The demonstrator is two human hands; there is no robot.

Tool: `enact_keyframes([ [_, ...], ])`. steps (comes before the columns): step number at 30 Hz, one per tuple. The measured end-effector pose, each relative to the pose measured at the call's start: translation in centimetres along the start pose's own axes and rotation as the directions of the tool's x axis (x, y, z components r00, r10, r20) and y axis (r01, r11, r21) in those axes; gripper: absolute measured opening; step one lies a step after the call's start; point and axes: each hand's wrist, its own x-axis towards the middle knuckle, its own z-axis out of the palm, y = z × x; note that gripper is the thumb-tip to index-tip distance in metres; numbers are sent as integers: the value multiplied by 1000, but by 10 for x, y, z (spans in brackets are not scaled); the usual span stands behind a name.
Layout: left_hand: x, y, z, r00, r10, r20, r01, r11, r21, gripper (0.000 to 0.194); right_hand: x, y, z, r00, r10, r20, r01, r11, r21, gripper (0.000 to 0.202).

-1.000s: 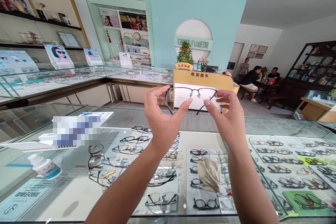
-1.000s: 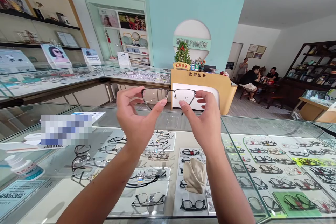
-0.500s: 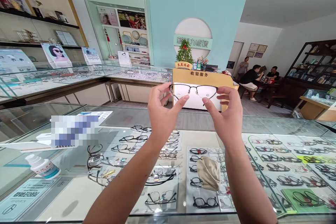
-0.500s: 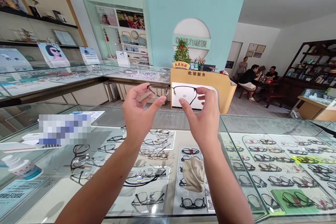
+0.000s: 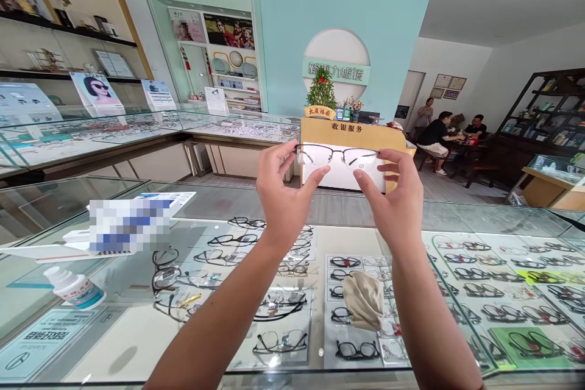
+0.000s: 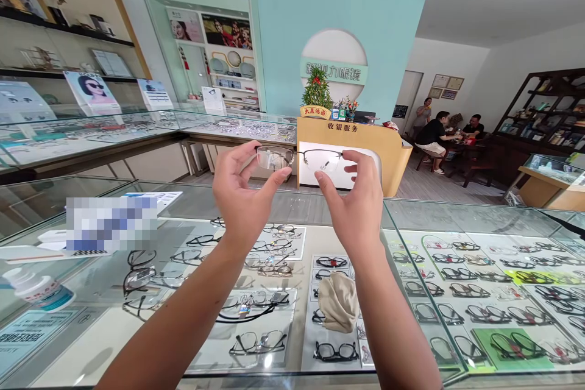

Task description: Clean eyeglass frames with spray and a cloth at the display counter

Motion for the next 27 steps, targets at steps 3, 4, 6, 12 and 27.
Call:
enact_keyframes([
  [3,-1,1,-1,997,71,-26,-70,996,47,61,0,0,0,1000,6,18,-6,1000,3,46],
  [4,-1,1,-1,995,92,-31,-90,994,55,61,0,0,1,1000,7,24,-7,1000,3,46],
  [6,-1,0,-1,992,123,-35,-121,990,66,62,-1,1,1,1000,8,29,-8,1000,-1,46],
  [12,0,-4,1,997,72,-38,-71,997,10,62,-1,0,0,1000,-3,11,3,1000,-7,44],
  [27,1,-10,3,997,78,-25,-78,997,13,62,-2,4,3,999,-41,-6,41,996,-79,43],
])
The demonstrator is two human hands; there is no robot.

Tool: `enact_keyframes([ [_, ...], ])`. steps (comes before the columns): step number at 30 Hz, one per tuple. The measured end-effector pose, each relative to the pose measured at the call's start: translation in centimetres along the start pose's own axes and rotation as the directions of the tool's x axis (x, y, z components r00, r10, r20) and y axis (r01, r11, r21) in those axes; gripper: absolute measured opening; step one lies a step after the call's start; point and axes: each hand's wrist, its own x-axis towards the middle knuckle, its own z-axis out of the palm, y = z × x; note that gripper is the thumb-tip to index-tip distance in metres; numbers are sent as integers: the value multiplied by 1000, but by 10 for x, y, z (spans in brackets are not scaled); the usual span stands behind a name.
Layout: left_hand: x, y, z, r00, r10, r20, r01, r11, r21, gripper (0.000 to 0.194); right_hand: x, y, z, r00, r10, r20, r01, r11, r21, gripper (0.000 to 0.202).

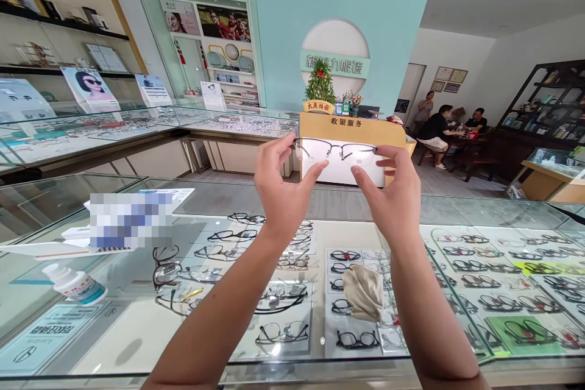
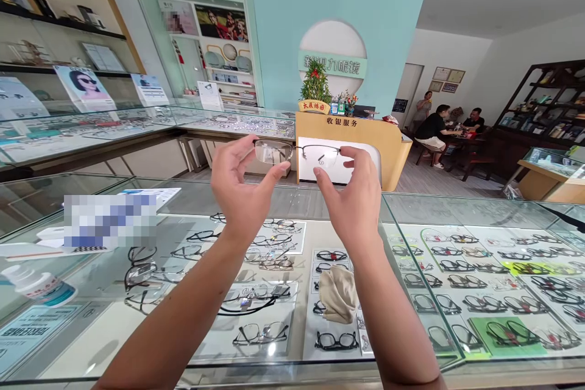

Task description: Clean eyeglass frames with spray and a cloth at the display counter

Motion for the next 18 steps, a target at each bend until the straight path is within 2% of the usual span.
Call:
enact_keyframes([
  [6,-2,-10,2,996,91,13,-92,994,64,63,1,5,0,999,-37,-17,36,999,-23,45],
  [12,-2,-23,4,994,98,53,-102,992,71,67,3,16,1,996,-81,25,82,997,-15,50],
  [18,0,-24,2,989,121,79,-132,979,153,70,5,23,3,996,-78,49,79,997,-16,50],
])
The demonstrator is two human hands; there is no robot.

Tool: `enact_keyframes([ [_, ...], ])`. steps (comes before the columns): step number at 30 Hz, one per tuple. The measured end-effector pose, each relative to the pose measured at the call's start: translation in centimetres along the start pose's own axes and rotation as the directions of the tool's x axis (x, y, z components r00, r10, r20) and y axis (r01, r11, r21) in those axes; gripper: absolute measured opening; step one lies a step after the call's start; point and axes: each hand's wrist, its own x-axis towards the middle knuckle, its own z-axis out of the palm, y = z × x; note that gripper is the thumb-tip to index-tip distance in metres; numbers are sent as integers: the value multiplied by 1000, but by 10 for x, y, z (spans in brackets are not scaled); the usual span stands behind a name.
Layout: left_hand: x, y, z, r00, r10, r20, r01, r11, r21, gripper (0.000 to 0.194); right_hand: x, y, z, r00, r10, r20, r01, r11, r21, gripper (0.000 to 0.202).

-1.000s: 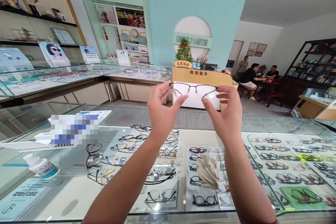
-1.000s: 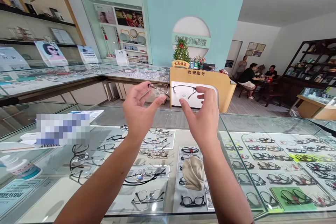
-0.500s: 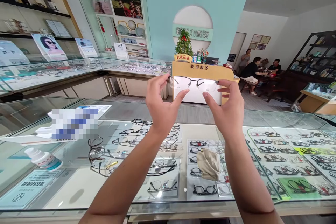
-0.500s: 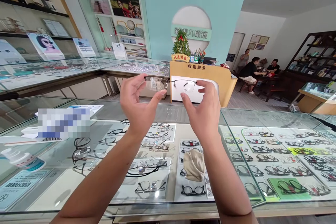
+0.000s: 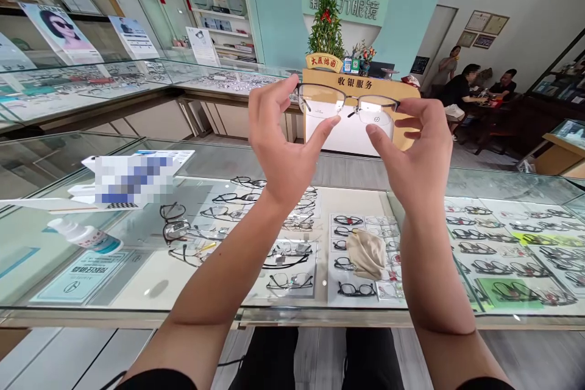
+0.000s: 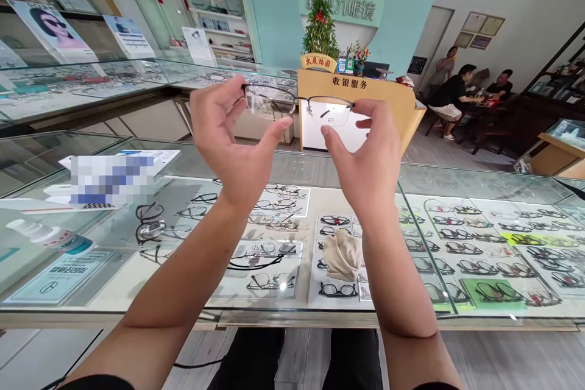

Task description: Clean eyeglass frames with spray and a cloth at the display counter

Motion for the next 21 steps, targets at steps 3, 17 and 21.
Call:
enact_keyframes([
  [3,0,3,-3,1000,-8,16,8,999,35,74,1,0,1,999,26,23,-27,1000,1,49],
  [17,2,-4,5,985,-168,45,171,981,-87,76,1,-13,-7,1000,-12,6,12,1000,21,46],
  [21,2,-6,6,982,-182,50,186,977,-101,76,1,-18,-8,999,-35,-1,35,999,-21,44],
])
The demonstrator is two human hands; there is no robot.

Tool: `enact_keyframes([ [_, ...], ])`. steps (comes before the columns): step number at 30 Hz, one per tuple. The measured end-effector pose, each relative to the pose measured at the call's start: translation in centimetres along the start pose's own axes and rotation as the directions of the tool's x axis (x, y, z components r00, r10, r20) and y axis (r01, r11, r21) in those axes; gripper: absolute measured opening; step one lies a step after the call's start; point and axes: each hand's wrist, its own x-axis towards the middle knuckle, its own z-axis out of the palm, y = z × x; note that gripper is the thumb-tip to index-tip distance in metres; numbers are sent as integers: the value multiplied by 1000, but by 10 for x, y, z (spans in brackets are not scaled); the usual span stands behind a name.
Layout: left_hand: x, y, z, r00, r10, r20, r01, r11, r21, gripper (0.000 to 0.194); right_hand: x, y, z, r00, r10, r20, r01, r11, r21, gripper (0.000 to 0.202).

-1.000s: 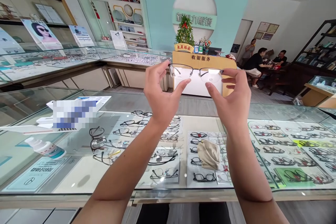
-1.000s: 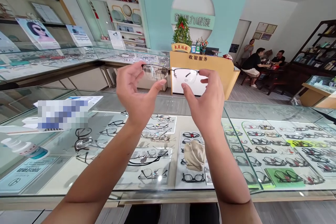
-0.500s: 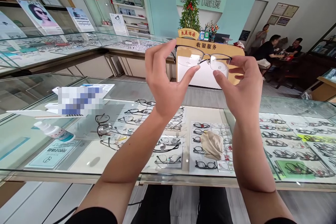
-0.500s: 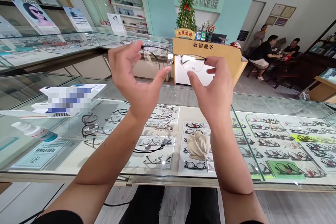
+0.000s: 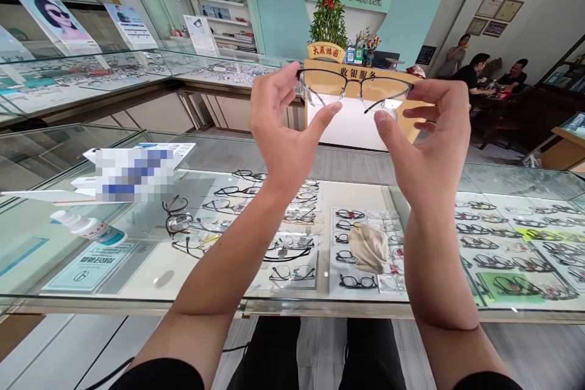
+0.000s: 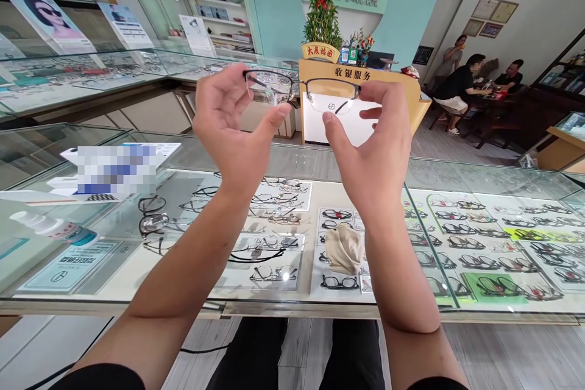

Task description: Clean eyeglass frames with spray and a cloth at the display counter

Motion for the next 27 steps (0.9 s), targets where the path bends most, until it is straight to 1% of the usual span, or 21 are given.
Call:
enact_keyframes([
  [3,-1,2,-1,1000,0,-5,0,1000,-4,74,0,-1,0,1000,12,4,-12,1000,6,42],
  [7,-2,4,-2,1000,-2,-7,2,1000,-23,71,0,-2,0,999,40,16,-41,997,63,38],
  [10,-2,4,-2,1000,15,-13,-15,999,-47,71,-1,-4,1,999,41,7,-42,996,83,34],
  [12,-2,4,-2,1000,5,-6,-6,999,-32,71,-1,-4,1,999,36,-7,-35,996,76,32],
  [15,-1,5,-2,1000,-20,4,20,1000,0,72,1,-1,2,999,40,-24,-38,996,84,29],
  [18,0,5,-2,1000,-25,3,25,1000,-9,74,4,7,4,996,76,-43,-69,988,137,23],
  [21,0,6,-2,1000,-22,10,22,999,-35,76,7,12,6,993,110,-51,-99,978,181,27],
  [23,-1,7,-2,1000,-9,15,9,999,-39,77,7,11,6,991,122,-50,-108,968,225,30],
  [27,-2,10,-2,998,57,10,-56,998,-30,75,6,5,5,991,132,5,-128,945,300,40],
])
